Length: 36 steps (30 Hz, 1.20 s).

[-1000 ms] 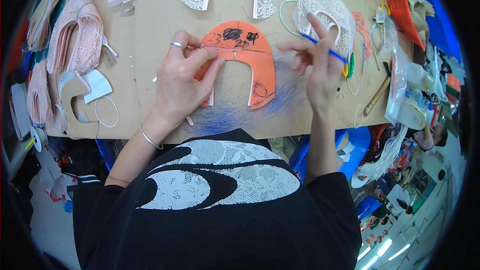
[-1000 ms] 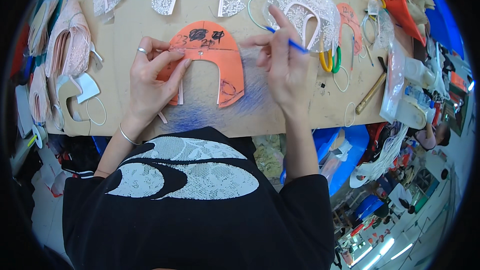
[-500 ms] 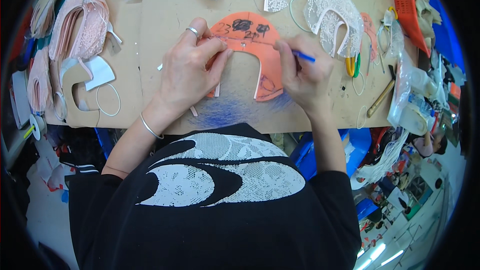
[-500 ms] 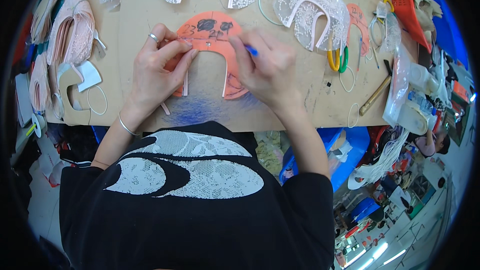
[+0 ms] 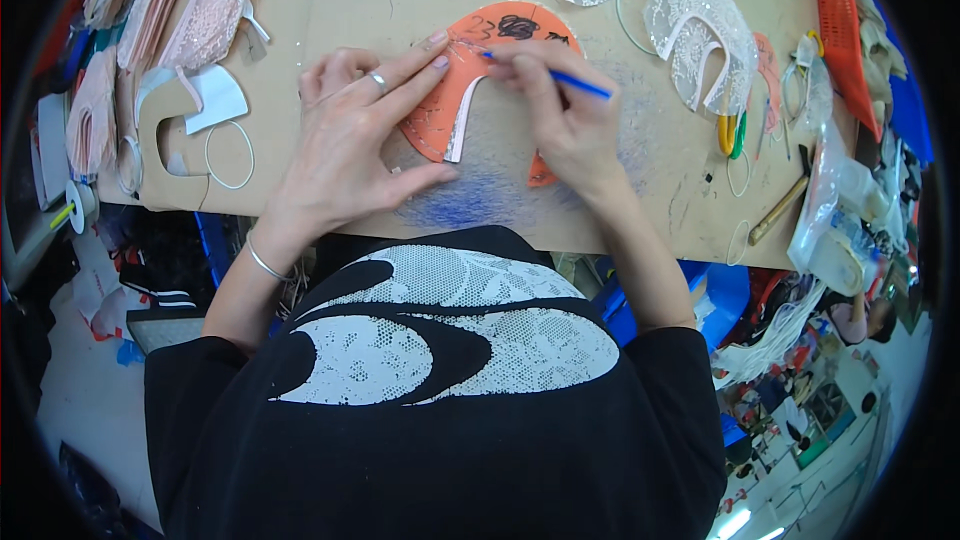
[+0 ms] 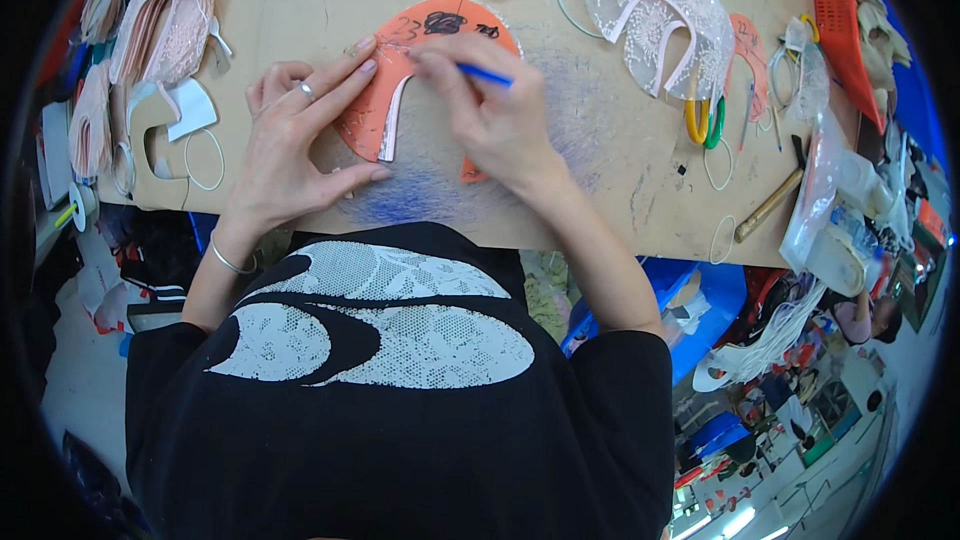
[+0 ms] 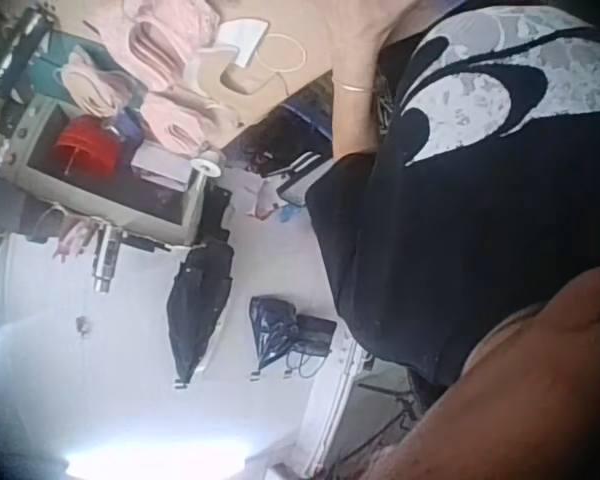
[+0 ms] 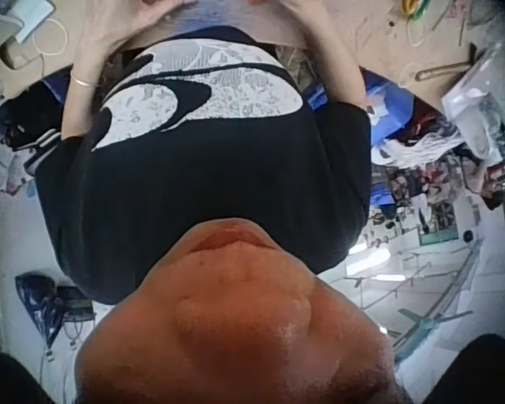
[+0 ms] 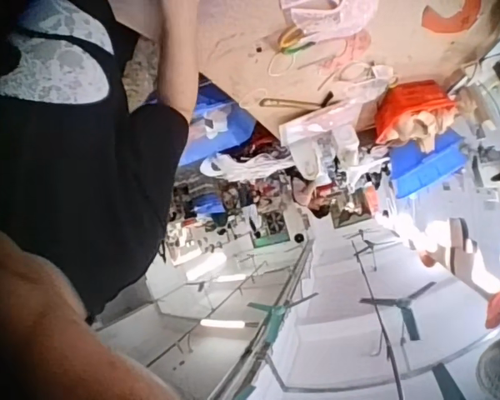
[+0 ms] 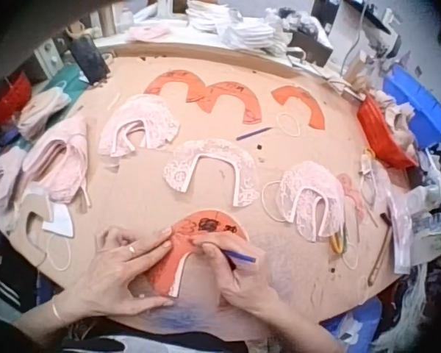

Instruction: The person repeatedly aligns an orange template over curved lace fabric pieces and marks guidelines along the cutout edges using a pen.

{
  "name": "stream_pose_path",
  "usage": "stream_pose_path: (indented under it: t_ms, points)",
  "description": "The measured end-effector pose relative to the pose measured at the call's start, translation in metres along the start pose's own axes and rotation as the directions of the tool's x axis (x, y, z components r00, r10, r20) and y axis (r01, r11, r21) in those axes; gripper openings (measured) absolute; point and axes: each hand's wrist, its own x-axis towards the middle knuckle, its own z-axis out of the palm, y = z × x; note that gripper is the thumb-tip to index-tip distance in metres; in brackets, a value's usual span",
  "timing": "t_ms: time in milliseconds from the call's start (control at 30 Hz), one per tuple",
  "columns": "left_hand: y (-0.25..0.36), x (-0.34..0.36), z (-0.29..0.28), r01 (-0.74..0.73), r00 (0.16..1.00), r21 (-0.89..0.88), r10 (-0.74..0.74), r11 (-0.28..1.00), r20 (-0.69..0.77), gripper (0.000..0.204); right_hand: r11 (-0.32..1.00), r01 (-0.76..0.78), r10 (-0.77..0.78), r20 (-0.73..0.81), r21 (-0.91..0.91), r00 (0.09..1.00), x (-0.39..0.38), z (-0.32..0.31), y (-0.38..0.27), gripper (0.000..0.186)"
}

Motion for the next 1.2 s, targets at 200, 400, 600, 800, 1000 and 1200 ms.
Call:
stream_pose_path:
  t_ms: [200,400,600,800,1000,1200]
  points:
    - [-0.013,-0.007,0.003,-0.060,0.998,0.066,0.060,0.996,-0.001,0.071,0.981,-0.127,0.123,0.041,0.143,0.992,0.004,0.000,0.012,0.017]
    - [-0.013,-0.010,0.020,-0.045,0.994,0.101,0.055,0.994,-0.100,0.068,0.976,-0.158,0.141,0.121,0.151,0.983,0.022,-0.007,0.013,0.020]
    - [0.000,-0.014,0.031,0.023,0.988,0.122,-0.004,0.992,-0.157,0.066,0.967,-0.123,0.098,0.118,0.223,0.988,0.022,-0.008,0.017,0.021]
    - [0.009,-0.015,0.029,0.049,0.983,0.088,-0.033,0.995,-0.181,0.064,0.969,-0.185,0.158,0.163,0.162,0.974,0.025,-0.013,0.019,0.021]
    - [0.012,-0.015,0.026,0.063,0.985,0.080,-0.049,0.995,-0.166,0.066,0.981,-0.151,0.141,0.085,0.123,0.986,0.018,0.002,0.003,0.016]
    - [0.014,-0.016,0.022,0.080,0.991,0.110,-0.068,0.991,-0.115,0.071,0.953,0.289,-0.256,0.278,-0.087,0.926,-0.010,0.025,-0.014,0.006]
